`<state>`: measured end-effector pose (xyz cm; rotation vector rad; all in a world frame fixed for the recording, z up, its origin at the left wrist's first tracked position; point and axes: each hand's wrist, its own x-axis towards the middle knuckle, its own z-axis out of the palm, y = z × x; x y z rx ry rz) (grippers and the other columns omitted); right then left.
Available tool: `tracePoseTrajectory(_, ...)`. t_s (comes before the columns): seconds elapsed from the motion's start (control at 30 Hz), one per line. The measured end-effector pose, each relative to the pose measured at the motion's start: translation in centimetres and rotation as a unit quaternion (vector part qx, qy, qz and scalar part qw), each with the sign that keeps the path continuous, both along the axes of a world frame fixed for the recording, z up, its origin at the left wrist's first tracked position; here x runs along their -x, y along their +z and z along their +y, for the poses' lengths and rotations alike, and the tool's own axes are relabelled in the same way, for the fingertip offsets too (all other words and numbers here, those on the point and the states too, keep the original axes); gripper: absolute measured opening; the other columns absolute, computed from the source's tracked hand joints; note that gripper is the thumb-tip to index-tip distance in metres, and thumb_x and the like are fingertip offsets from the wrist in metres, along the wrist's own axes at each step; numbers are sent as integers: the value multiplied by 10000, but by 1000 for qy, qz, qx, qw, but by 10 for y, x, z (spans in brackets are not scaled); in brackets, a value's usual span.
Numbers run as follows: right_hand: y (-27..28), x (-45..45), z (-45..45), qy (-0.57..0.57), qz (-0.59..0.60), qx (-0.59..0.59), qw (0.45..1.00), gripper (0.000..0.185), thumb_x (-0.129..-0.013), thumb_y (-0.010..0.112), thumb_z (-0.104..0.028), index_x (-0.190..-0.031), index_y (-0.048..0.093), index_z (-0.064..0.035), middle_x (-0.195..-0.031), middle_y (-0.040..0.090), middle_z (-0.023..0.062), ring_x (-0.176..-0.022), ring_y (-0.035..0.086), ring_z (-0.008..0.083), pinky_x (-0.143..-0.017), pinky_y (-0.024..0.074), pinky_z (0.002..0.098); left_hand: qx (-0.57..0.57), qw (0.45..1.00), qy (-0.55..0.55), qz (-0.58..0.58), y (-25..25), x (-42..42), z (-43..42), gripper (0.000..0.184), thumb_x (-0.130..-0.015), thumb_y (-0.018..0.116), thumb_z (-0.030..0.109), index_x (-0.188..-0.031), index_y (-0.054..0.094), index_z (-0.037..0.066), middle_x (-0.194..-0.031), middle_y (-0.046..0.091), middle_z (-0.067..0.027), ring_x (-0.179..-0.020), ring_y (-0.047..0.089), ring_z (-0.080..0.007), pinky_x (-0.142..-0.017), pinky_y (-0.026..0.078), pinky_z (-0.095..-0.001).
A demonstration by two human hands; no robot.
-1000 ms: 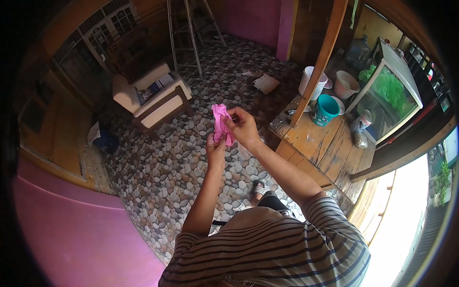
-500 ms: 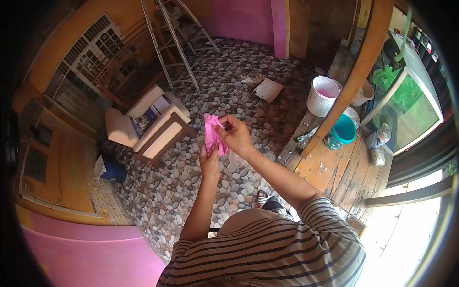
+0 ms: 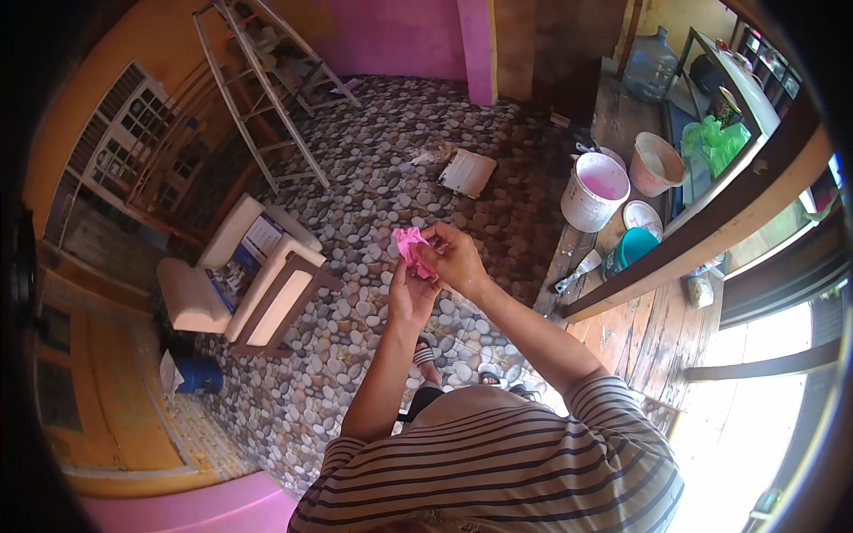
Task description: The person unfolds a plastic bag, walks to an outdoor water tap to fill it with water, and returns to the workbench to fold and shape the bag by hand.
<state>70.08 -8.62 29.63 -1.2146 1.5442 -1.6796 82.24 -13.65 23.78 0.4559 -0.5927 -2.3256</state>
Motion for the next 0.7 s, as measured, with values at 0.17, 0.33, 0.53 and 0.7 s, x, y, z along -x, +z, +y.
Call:
tracePoseTrajectory(0.17,0,6,-53,-59,67,-18,996,152,-843,713,-92,-975,677,-25,-836,690,50,-734,623,107,-669,509,282,59,992,-55,94,18,23,-65,273,-962,575,263,-1157,588,72,-1174,619,-58,-1094,584,-176,-951,460,-322)
tracePoseTrajectory(0.33,11,12,-111,-120,37,-26,992,163,-843,695,-64,-995,660,-14,-845,689,55,-749,638,114,-686,518,270,87,988,-75,107,10,48,-136,335,-955,598,301,-1185,580,59,-1183,626,-69,-1120,591,-188,-972,468,-351)
tracePoseTrajectory(0.53,-4,37,-160,-189,15,-4,982,204,-844,672,-59,-1040,645,-8,-901,683,69,-788,636,118,-711,527,276,91,993,-67,-40,-15,82,-212,331,-1020,499,315,-1217,560,56,-1128,643,-71,-993,648,-188,-843,543,-348)
tracePoseTrajectory(0.7,3,74,-178,-283,116,2,952,215,-834,674,-58,-1040,652,-3,-901,681,65,-809,636,128,-721,524,269,115,986,-117,-11,6,123,-235,263,-1022,450,191,-1187,548,11,-1131,628,-106,-949,662,-189,-780,567,-346)
